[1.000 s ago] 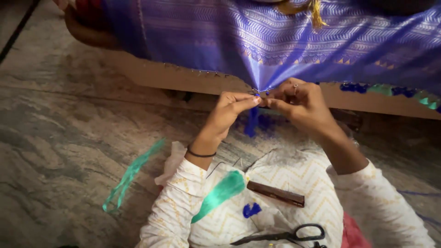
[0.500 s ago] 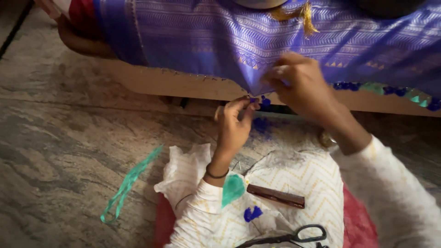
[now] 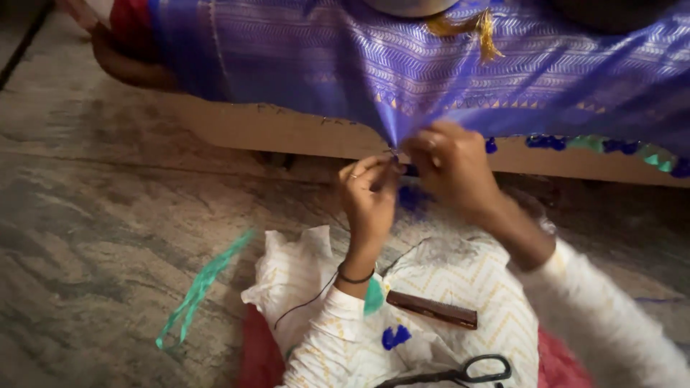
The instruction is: The person is sewing decorative tassels onto the edge of a purple saree.
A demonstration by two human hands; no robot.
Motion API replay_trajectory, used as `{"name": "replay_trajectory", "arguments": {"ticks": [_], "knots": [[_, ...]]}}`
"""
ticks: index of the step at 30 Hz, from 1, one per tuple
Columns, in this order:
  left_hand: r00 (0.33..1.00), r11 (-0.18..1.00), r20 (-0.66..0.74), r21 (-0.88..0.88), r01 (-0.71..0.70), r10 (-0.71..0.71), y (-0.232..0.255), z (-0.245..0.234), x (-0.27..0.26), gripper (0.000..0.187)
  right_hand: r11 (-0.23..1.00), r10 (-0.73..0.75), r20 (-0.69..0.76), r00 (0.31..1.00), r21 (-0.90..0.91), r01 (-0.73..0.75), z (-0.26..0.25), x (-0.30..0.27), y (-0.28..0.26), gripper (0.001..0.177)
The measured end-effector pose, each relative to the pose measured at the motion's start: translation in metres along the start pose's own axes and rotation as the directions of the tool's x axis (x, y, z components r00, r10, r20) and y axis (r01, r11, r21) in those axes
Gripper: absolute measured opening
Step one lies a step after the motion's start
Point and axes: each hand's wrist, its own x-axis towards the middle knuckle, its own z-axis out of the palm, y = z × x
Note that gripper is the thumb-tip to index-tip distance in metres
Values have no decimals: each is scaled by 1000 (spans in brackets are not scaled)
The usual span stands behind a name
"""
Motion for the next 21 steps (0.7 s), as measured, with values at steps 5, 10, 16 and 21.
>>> {"name": "replay_trajectory", "arguments": {"ticks": [5, 10, 16, 21], "knots": [[868, 457, 398, -739, 495, -297, -22, 20, -9, 12, 936, 296, -17, 955, 203, -287, 27, -41, 16, 24], [906, 664, 349, -623, 415, -239, -9, 3, -1, 10, 963, 254, 24, 967, 82, -255, 13, -55, 17, 16], [998, 983, 58, -183, 2, 9, 5, -7, -2, 10, 974, -199, 151, 968, -84, 213, -21, -7, 0, 32], [987, 990, -100, 77, -117, 125, 28, -13, -3, 9, 971, -213, 369, 905, -27, 239, -2, 48, 18, 12]]}}
